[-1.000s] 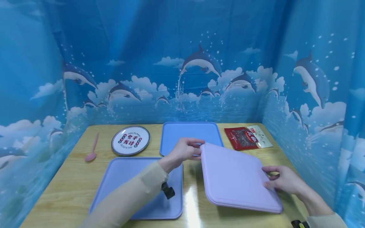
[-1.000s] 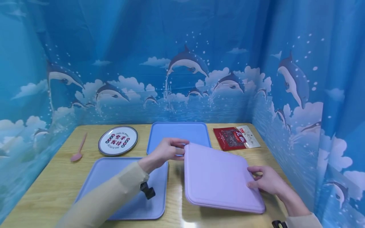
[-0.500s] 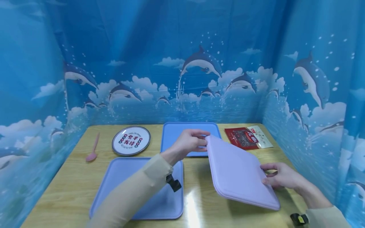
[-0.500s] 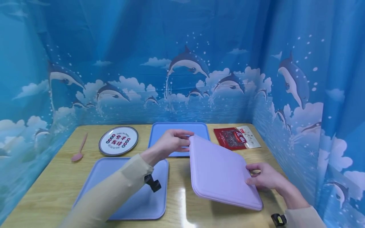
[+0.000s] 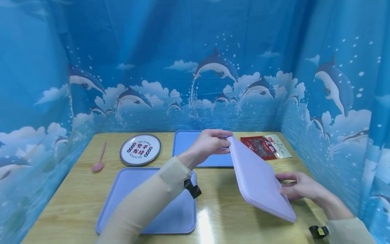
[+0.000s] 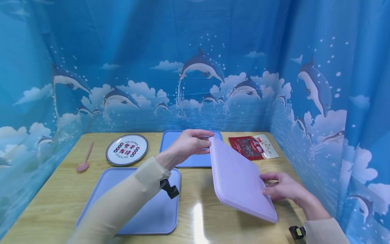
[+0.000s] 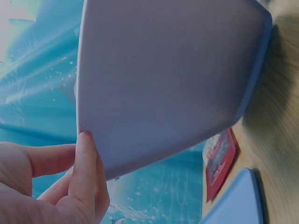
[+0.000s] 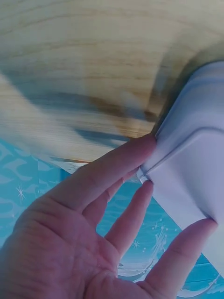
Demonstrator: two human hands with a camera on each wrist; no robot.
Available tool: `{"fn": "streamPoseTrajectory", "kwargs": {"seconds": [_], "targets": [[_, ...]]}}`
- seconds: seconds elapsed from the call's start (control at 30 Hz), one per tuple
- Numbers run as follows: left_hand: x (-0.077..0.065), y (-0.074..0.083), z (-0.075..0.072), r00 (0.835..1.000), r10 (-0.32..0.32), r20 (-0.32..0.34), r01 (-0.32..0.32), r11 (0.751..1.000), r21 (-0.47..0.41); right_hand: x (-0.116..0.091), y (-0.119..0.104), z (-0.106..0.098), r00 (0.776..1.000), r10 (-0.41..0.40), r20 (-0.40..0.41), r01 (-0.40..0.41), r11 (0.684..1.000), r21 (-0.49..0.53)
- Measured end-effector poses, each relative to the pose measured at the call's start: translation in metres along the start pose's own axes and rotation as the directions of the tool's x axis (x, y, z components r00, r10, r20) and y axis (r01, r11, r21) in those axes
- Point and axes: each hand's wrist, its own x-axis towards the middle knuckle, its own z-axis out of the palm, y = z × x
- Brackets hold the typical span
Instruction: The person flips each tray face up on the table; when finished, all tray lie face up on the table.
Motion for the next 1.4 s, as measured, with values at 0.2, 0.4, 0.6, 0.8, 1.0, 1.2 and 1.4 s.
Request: {"fn": "streamPoseTrajectory", "kwargs": {"seconds": [0.2, 0.4, 0.6, 0.8, 1.0, 1.2, 1.4], "targets": [[0.001, 0.010, 0.009, 1.000, 0.002, 0.004, -0.002, 1.000, -0.007, -0.001, -0.014, 0.001, 0.999, -0.031, -0.011, 0.031, 0.999, -0.032], [0.001, 0.018, 0.017, 1.000, 0.009, 0.013, -0.008, 0.999, -0.053, -0.012, -0.069, 0.009, 0.979, -0.163, -0.120, 0.130, 0.961, -0.245], [0.001, 0.022, 0.023, 1.000, 0.021, 0.015, -0.020, 0.996, -0.084, -0.026, -0.137, 0.027, 0.945, -0.286, -0.160, 0.209, 0.902, -0.378], [0.003, 0.024, 0.027, 1.000, 0.024, -0.002, -0.024, 0.995, -0.101, -0.041, -0.187, 0.053, 0.911, -0.383, -0.153, 0.243, 0.797, -0.553], [0.002, 0.025, 0.032, 1.000, 0.022, -0.010, -0.023, 0.995, -0.100, -0.047, -0.216, 0.074, 0.878, -0.474, -0.059, 0.306, 0.653, -0.693], [0.002, 0.026, 0.033, 1.000, 0.022, -0.006, -0.023, 0.995, -0.100, -0.042, -0.235, 0.089, 0.870, -0.492, -0.038, 0.254, 0.512, -0.820], [0.001, 0.026, 0.033, 0.999, 0.030, -0.015, -0.031, 0.996, -0.088, -0.036, -0.246, 0.100, 0.884, -0.468, -0.025, 0.185, 0.398, -0.899]]}}
